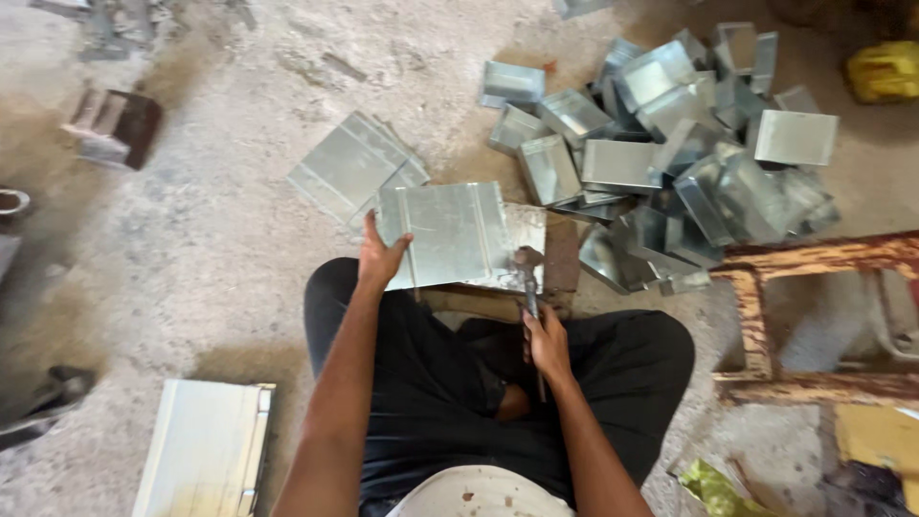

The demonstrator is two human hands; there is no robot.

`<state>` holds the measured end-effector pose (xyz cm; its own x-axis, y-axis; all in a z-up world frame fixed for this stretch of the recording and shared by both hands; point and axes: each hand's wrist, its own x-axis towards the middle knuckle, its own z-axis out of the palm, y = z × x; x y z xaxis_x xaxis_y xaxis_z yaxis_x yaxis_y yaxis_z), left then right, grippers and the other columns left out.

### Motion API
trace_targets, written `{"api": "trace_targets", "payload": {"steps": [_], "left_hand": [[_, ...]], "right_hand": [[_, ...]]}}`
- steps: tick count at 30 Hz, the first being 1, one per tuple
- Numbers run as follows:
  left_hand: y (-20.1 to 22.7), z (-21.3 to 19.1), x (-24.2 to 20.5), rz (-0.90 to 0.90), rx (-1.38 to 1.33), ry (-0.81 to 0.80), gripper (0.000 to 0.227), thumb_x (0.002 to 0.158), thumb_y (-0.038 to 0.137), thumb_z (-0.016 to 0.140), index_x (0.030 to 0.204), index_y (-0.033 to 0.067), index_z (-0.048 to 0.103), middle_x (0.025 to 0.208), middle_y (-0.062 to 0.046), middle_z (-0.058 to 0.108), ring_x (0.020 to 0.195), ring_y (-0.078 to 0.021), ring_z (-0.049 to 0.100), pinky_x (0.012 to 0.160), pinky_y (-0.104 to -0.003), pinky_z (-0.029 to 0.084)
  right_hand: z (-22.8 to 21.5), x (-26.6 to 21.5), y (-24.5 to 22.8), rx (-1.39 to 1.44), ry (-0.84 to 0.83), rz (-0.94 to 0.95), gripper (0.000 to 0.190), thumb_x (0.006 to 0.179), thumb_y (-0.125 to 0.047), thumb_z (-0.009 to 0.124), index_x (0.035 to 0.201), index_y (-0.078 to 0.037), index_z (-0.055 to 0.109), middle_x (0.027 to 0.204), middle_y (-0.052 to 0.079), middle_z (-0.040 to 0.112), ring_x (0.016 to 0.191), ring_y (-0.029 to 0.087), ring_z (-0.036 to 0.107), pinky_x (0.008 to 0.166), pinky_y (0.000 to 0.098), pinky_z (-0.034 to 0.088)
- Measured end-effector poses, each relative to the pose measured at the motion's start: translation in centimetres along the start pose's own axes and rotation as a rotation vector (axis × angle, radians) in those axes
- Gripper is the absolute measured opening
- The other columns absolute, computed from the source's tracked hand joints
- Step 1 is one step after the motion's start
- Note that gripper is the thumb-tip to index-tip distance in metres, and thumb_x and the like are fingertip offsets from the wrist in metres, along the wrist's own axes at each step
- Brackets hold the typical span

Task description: The person sits on the floor and uses a hammer to repeatedly strike a rectangular metal sheet placed on a wooden block. They hold the sheet with one hand while hammering with the other, occasionally adjusting the sheet's position.

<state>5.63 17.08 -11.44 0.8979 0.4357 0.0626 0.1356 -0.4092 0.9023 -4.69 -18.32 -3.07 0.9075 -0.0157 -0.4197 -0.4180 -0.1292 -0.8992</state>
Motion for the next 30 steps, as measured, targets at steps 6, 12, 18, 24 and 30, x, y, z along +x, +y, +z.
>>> {"api": "trace_targets", "payload": {"steps": [6,12,18,24,30], "left_hand": [[0.3,0.1,0.3,-0.01,-0.028,-0.015,0.103,0.08,0.032,0.085,0.157,-0.0018,0.026,0.146,-0.034,0.05,0.133,-0.0464,0.054,0.11,-0.047,0.045],[1.8,-0.8,-0.4,-0.023,-0.065,-0.033,0.101,0.082,0.032,0.084,0.157,-0.0016,0.027,0.145,-0.032,0.054,0.132,-0.0445,0.057,0.11,-0.046,0.046],[2.6,-1.0,-0.5,-0.005,-0.025,-0.027,0.1,0.081,0.031,0.086,0.156,-0.0013,0.029,0.148,-0.032,0.052,0.134,-0.0452,0.055,0.111,-0.047,0.045],[0.8,-0.2,-0.1,0.045,-0.007,-0.004,0.104,0.081,0.03,0.086,0.157,-0.0049,0.025,0.152,-0.034,0.045,0.139,-0.0461,0.049,0.114,-0.046,0.041],[1.2,-0.5,-0.5,0.071,0.019,0.002,0.102,0.083,0.029,0.087,0.156,-0.0072,0.026,0.153,-0.035,0.044,0.141,-0.0468,0.047,0.116,-0.046,0.04]], "right_hand": [[-0.9,2.9,-4.5,-0.206,-0.082,0.03,0.04,0.102,-0.045,0.052,0.097,-0.006,0.056,0.057,0.001,0.043,0.039,0.013,0.038,0.035,0.0301,0.029],[-2.6,-2.6,-4.7,0.255,-0.145,-0.528,0.051,0.107,-0.054,0.044,0.096,-0.004,0.051,0.063,0.0,0.047,0.047,0.01,0.042,0.04,0.026,0.035],[-1.7,0.4,1.5,-0.074,-0.032,-0.568,0.056,0.115,-0.051,0.039,0.081,-0.008,0.051,0.061,-0.002,0.048,0.048,0.009,0.044,0.045,0.025,0.035],[-2.9,-2.0,-6.2,-0.004,0.005,-0.077,0.049,0.106,-0.052,0.041,0.084,-0.009,0.052,0.057,-0.002,0.042,0.042,0.008,0.035,0.036,0.0253,0.024],[-0.4,-0.1,-1.2,-0.005,0.017,-0.38,0.052,0.11,-0.054,0.041,0.082,-0.011,0.05,0.06,-0.002,0.048,0.045,0.006,0.042,0.039,0.0226,0.034]]}}
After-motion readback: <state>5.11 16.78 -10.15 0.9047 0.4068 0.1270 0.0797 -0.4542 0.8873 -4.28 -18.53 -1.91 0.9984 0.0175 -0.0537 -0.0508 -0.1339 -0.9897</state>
